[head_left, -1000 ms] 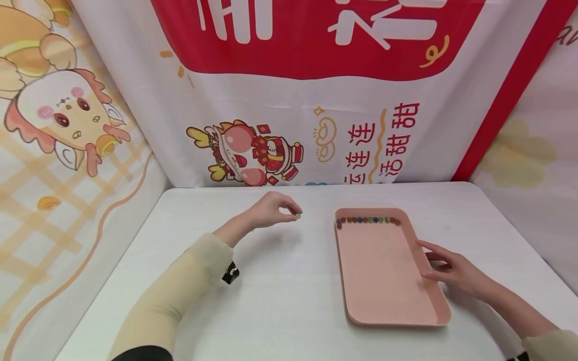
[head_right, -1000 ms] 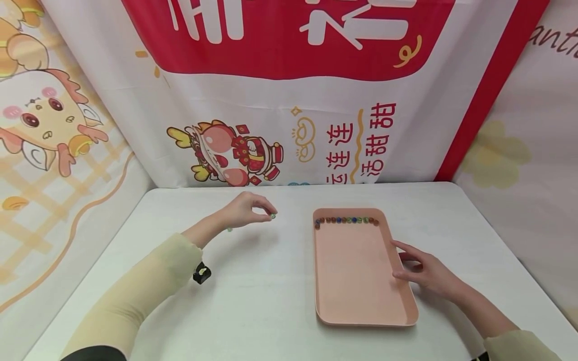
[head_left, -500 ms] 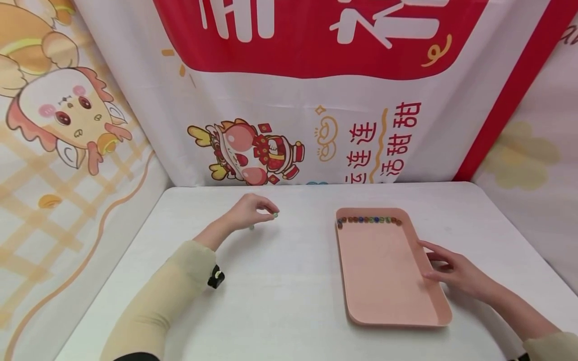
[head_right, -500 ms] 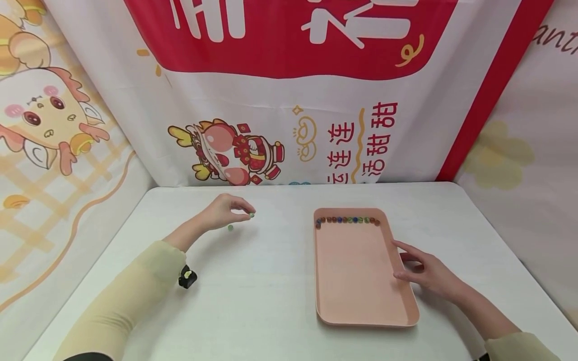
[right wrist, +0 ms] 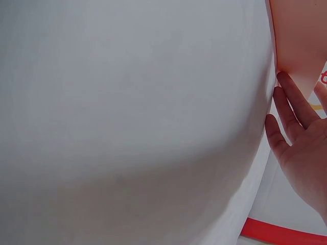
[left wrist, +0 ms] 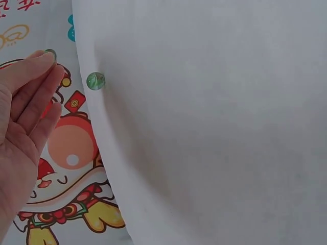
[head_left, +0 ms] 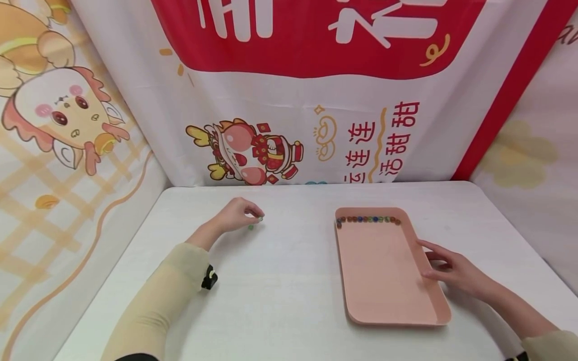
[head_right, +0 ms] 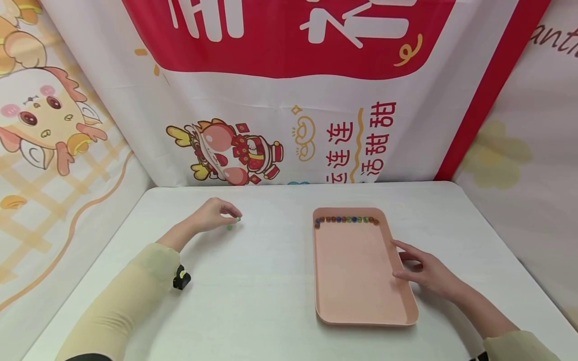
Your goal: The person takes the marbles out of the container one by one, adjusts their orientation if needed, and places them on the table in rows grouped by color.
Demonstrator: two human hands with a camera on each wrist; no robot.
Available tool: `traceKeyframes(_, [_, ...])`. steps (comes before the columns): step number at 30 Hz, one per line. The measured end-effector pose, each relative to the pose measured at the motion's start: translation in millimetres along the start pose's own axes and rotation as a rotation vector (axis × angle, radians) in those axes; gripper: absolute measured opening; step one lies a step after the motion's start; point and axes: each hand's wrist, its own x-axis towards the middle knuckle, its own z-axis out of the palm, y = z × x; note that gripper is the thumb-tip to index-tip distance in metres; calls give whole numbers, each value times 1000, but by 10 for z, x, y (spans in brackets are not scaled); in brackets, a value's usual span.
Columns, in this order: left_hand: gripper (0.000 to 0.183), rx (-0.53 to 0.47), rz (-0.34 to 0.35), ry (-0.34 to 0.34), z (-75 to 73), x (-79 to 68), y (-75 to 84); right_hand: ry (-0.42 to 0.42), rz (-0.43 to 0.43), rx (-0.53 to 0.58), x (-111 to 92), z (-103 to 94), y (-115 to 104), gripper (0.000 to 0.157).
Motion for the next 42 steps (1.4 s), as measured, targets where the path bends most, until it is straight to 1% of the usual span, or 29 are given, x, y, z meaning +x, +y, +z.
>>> traceKeyframes(5, [18,-5,-43,-23,4,-1,-97,0,-2,3,2,4,12,78])
traceKeyframes(10, [16,-15,-64,-53,28,-17,-128,1,5,13,4,12,13,79])
traceKeyframes(14, [16,-7,-52,-62,60,-6,-125,7,-3,7,-6,17,7,79])
traceKeyframes(19, [15,-12,-76,-78,101,11,-98,6,-4,5,-5,23,-10,79])
traceKeyframes(23, [15,-6,-91,-77,115,26,-99,6,-27,-1,-1,21,-17,78])
traceKeyframes(29, [15,11,-80,-85,134,55,-130,15,-62,-10,-9,16,-7,77])
traceKeyframes(37, [15,19,-86,-87,157,73,-145,21,-57,-28,-7,12,-12,78])
traceKeyframes(42, [16,24,-85,-90,160,66,-145,22,-60,-20,-14,9,-7,77])
